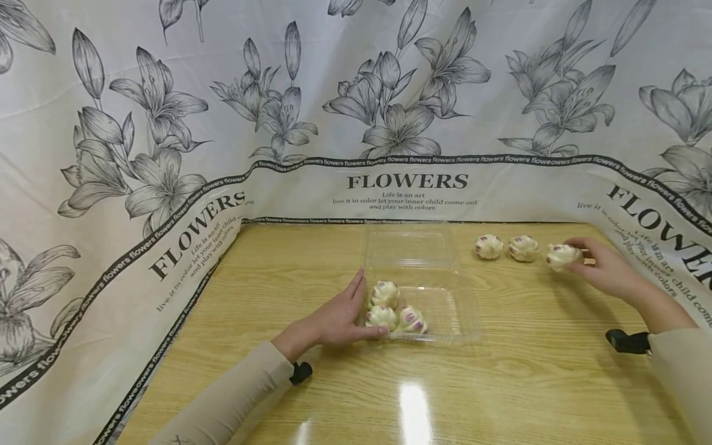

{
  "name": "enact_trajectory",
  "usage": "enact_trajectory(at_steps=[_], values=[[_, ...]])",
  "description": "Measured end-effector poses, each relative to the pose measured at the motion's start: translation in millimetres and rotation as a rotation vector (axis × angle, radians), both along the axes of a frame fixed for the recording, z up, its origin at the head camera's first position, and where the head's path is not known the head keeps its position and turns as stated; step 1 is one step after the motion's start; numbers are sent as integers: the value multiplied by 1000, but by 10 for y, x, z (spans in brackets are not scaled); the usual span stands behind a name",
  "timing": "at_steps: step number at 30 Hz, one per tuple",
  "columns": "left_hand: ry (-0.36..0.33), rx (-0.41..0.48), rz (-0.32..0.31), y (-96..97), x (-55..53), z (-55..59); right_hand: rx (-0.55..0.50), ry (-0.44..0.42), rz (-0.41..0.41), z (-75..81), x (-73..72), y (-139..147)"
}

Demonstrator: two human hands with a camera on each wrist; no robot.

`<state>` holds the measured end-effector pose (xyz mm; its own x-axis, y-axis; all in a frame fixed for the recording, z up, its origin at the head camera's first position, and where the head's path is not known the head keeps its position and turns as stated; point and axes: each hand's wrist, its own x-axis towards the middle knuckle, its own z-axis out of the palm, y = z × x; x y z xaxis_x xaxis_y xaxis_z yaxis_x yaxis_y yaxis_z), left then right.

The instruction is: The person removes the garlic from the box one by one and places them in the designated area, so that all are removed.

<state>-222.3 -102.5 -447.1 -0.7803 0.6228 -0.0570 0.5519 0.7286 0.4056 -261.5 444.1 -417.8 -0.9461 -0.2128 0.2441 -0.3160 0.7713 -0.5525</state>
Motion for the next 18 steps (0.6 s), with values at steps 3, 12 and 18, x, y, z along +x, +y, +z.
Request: enact_trajectory(at_steps=[3,12,18], values=[[3,2,-1,0,-3,-6,-36,-5,-17,-27,-47,32],[-2,-2,-2,0,-8,-4,-81,-104,-129,-86,-145,121],[-10,3,0,2,-5,-4,-75,-144,-186,-104,-224,124]])
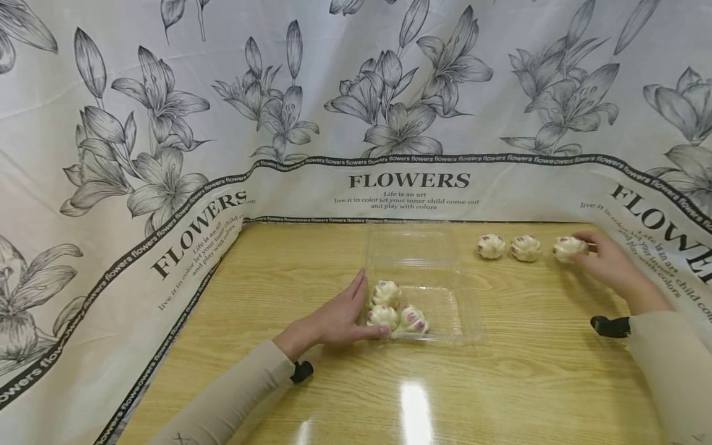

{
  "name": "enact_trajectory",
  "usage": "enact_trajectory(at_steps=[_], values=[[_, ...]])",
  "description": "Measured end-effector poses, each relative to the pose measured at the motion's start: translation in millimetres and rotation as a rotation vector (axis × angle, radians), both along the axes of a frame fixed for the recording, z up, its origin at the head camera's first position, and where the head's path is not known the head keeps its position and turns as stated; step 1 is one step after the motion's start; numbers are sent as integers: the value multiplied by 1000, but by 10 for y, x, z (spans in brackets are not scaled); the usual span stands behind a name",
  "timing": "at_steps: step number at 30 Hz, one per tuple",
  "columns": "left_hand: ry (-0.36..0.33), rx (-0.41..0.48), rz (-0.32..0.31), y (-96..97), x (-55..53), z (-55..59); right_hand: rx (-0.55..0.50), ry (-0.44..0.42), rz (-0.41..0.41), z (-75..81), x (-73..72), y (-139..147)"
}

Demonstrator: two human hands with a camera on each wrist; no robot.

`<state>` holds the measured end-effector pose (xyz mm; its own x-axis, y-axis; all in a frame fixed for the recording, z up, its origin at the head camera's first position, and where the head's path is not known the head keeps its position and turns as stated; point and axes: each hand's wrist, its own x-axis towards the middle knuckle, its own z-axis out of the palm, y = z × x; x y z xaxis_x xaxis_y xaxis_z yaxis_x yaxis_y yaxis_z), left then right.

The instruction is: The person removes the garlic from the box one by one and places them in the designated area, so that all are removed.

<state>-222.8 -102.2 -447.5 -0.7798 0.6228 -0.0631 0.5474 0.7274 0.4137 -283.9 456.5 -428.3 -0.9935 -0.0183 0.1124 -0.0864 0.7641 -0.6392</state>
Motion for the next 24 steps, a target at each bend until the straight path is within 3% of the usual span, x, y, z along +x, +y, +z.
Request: enact_trajectory(at_steps=[10,24], values=[[4,1,-3,-7,-15,2,-15,-7,-45,-88,-149,-48],[-11,7,2,-1,5,26,-39,-43,-82,-214,-204,-35]])
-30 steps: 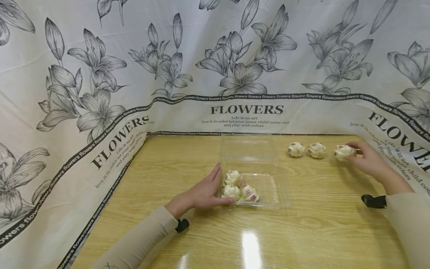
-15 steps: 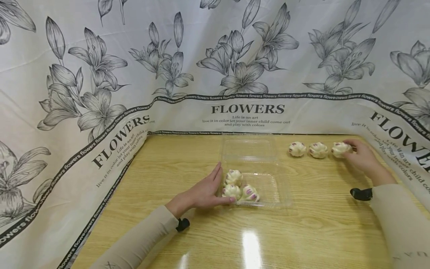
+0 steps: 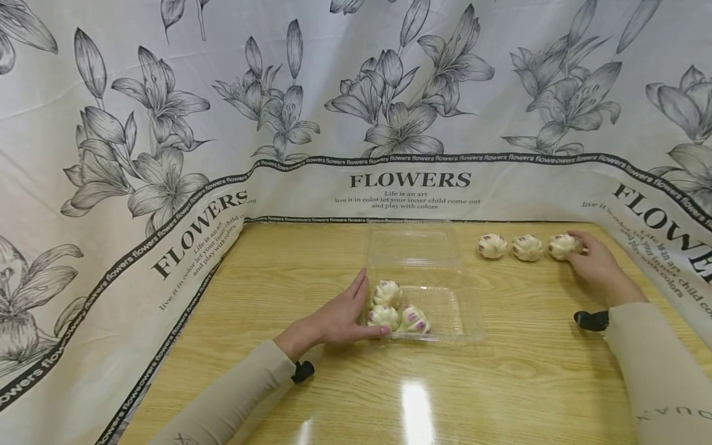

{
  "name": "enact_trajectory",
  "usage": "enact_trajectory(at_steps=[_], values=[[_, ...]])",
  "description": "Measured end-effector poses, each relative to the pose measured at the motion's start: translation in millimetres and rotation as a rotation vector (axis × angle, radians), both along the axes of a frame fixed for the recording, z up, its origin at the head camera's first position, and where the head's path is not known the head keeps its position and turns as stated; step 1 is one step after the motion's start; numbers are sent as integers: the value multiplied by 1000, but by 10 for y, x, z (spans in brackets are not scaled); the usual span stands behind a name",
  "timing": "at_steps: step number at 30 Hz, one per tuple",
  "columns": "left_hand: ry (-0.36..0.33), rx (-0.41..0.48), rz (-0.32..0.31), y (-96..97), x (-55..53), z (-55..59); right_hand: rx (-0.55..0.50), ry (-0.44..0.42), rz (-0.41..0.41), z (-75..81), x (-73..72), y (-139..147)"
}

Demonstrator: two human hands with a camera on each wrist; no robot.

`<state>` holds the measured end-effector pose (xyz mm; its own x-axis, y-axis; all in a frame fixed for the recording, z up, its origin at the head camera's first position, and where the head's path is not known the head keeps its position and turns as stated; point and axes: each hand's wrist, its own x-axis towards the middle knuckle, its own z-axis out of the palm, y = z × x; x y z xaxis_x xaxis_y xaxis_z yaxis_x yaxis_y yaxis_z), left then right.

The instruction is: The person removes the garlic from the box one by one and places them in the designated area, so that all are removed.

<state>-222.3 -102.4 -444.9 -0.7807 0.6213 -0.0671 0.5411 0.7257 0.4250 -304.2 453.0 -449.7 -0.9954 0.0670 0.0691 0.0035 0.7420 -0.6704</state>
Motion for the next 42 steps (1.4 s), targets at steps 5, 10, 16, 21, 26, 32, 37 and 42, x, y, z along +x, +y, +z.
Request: enact_trajectory(at_steps=[5,10,16,21,26,32,37,42], values=[[3,-1,0,4,7,8,-32,-13,9,-1,21,7],[1,0,3,6,18,23,-43,-12,33,-4,39,32],[3,-15,2,4,9,32,-22,-14,46,14,66,59],[11,-20,2,7,-1,19,-30,-36,26,36,116,73],[3,-21,4,10,9,20,26,-19,36,70,200,98],[2,-22,7,15,15,32,177,90,68,170,307,154],[9,-25,4,13,9,23,205,134,92,294,385,147],[10,-24,4,17,4,13,208,141,91,395,445,74]])
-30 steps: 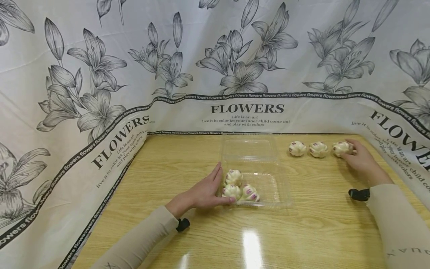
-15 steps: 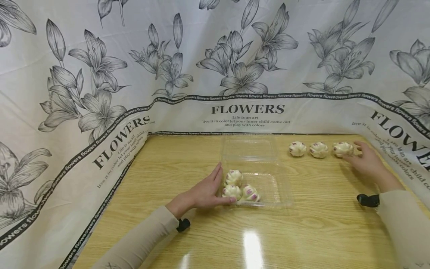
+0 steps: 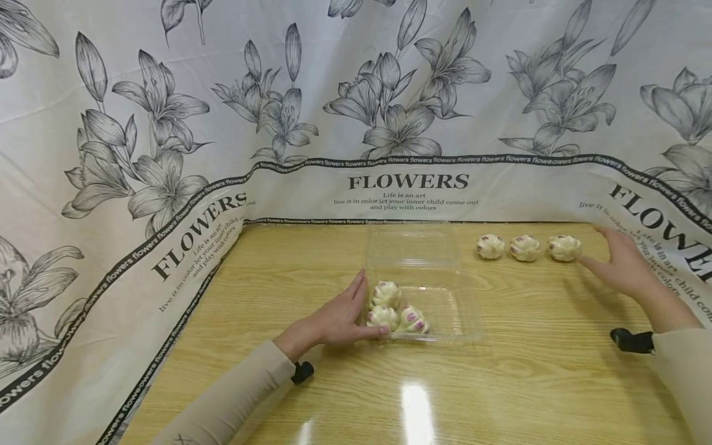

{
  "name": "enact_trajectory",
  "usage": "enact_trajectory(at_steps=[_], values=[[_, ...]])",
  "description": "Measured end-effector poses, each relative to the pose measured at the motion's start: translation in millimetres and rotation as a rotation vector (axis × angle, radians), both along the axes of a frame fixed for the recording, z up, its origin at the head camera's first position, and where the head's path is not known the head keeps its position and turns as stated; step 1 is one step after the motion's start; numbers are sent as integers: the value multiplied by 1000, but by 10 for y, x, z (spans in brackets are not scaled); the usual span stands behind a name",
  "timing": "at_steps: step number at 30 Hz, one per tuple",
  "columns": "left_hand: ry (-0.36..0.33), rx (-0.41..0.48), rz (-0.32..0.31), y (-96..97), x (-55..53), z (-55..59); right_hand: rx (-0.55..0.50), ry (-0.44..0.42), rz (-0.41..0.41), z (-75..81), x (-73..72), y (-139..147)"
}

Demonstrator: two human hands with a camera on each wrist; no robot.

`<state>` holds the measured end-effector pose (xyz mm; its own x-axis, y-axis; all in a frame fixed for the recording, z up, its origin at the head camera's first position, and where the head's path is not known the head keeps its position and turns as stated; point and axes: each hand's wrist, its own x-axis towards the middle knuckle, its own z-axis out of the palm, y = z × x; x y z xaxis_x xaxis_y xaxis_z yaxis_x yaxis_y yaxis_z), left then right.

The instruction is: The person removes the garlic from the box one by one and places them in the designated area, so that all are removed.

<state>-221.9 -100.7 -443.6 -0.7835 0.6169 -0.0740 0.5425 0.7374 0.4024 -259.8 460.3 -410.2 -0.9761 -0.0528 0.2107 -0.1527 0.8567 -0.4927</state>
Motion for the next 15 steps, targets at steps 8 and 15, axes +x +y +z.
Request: enact_trajectory(at_steps=[8,15], values=[[0,0,-2,-1,1,1,-29,84,117,46,-8,-218],[-1,-6,-4,-3,-2,-4,-41,61,184,121,18,-470]])
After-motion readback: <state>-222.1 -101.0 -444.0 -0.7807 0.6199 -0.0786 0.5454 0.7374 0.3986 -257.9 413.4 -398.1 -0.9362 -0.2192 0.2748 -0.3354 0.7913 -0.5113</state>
